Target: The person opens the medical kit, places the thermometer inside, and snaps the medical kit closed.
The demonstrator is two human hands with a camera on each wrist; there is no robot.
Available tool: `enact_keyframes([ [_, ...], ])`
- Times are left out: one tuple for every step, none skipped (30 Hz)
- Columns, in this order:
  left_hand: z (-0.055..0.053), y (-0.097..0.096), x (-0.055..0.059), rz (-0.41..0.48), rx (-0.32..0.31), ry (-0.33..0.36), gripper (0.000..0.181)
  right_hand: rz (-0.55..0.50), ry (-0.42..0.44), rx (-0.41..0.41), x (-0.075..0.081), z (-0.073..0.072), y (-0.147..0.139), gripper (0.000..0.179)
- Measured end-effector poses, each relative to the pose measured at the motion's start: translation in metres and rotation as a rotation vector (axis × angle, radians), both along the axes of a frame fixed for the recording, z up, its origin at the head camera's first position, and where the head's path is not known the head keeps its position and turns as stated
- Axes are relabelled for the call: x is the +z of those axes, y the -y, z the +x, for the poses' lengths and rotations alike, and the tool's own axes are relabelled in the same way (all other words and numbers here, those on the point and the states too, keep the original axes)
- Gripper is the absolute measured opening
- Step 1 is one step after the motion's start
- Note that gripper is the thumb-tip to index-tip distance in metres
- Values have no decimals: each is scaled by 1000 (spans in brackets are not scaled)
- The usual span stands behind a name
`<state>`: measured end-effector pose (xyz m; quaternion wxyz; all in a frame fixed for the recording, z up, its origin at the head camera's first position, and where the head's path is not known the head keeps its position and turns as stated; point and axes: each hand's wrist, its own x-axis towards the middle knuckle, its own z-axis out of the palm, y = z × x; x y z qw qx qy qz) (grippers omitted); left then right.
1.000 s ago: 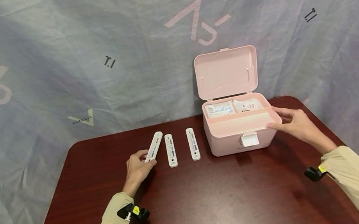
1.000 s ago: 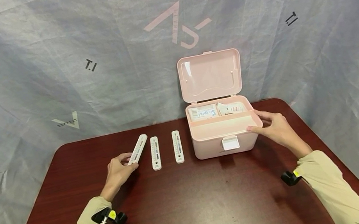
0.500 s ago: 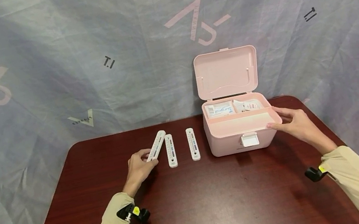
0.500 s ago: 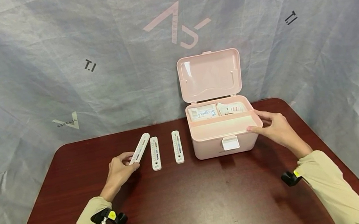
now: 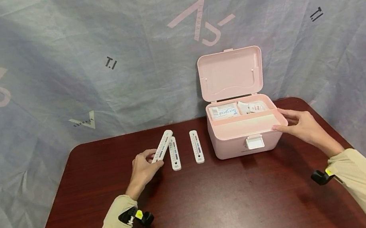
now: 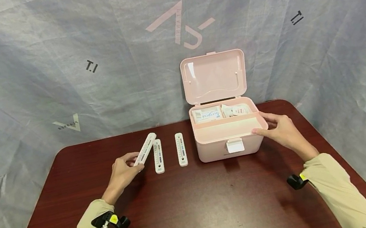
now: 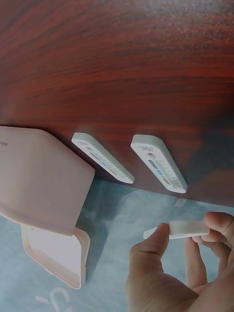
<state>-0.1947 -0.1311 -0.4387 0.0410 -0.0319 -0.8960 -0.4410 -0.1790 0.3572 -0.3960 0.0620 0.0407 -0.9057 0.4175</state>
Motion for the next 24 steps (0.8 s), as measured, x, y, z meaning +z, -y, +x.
enact_keyframes([
  [0,-1,1,0,-4,-5,46,0,0,0,0,0,0,75],
  [0,-1,1,1,-7,-7,45,0,-1,0,0,0,0,75],
  [0,-2,2,1,-11,-7,45,-2,0,1,0,0,0,75],
  [-1,-2,3,1,-14,-6,46,-2,1,1,0,0,0,76],
  [-1,-3,4,3,-16,-5,46,-2,2,1,0,0,0,76],
  [-1,-4,5,4,-19,-7,46,-3,2,1,0,0,0,76],
  [-1,-4,6,5,-23,-6,46,-3,2,1,0,0,0,76],
  [-1,-5,7,6,-26,-5,46,-2,1,1,0,0,0,75],
  [-1,-6,8,7,-28,-6,46,-3,0,1,0,0,0,75],
  [-1,-7,9,8,-31,-6,46,-2,-2,2,-1,0,0,75],
  [0,-8,10,11,-35,-7,46,-2,-3,3,-1,0,0,75],
  [0,-9,12,9,-41,-11,46,-2,-3,3,-1,0,0,75],
  [0,-10,13,11,-45,-9,46,-2,-4,2,-1,0,0,74],
  [1,-11,15,12,-48,-8,46,-3,-2,1,-1,0,0,74],
  [1,-12,16,13,-51,-6,46,-5,0,1,0,0,0,74],
  [1,-13,18,13,-54,-4,46,-7,3,0,0,0,0,74],
  [2,-13,19,11,-55,-4,46,-9,6,-2,0,0,0,74],
  [2,-14,20,9,-56,-5,46,-11,8,-2,0,0,0,74],
  [2,-15,21,9,-56,-4,46,-14,9,-2,0,0,0,75],
  [3,-16,22,7,-58,-8,46,-17,10,-2,0,0,0,75],
  [3,-17,23,6,-60,-10,46,-18,10,-2,0,0,0,75],
  [3,-18,24,6,-64,-14,46,-20,9,0,0,-1,0,75],
  [3,-19,24,6,-67,-14,46,-19,8,1,0,-1,0,74],
  [4,-20,25,8,-73,-13,46,-20,6,1,0,-1,0,74],
])
